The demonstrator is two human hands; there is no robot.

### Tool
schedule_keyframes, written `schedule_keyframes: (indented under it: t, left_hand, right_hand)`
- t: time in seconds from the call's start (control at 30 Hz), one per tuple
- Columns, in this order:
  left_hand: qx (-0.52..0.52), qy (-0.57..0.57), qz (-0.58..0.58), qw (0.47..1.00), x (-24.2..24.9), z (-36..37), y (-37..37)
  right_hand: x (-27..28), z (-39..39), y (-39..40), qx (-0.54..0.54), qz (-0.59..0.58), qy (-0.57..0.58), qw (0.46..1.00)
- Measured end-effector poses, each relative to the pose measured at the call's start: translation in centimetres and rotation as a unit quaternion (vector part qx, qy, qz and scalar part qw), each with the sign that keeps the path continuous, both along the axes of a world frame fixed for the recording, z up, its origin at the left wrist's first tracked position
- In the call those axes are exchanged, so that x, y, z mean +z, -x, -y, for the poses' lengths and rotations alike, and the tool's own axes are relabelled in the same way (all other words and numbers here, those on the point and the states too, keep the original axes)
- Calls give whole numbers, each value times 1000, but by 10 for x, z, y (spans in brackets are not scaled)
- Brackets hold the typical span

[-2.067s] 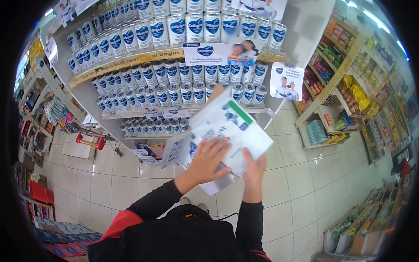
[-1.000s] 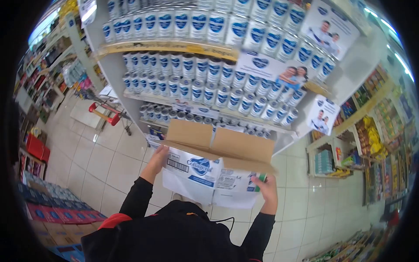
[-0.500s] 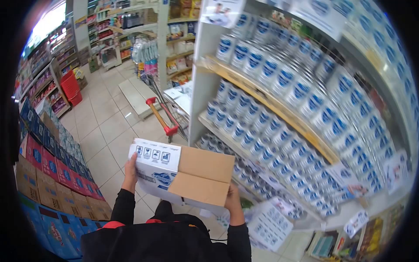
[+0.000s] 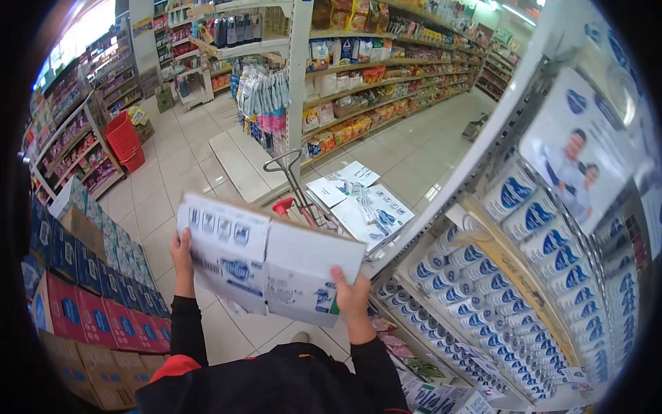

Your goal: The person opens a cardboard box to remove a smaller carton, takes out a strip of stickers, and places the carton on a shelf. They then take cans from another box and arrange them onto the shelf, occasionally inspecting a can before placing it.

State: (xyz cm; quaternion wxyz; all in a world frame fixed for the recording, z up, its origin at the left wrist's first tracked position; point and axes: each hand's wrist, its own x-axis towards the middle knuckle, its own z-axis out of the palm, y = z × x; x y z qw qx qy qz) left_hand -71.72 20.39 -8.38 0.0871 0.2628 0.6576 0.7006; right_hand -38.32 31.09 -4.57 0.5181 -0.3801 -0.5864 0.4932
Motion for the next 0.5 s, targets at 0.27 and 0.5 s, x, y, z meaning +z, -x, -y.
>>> schedule_keyframes:
  t: [0.27,0.5]
  left_hand:
    - [38,-138,-127,982,62,-94,-7]
    - [-115,-3,-54,992,10,-131,-34]
  right_hand:
    - [55,-168,50,-263,-215,-150,928]
    - [-9,-318,13,-323,-182,5,929]
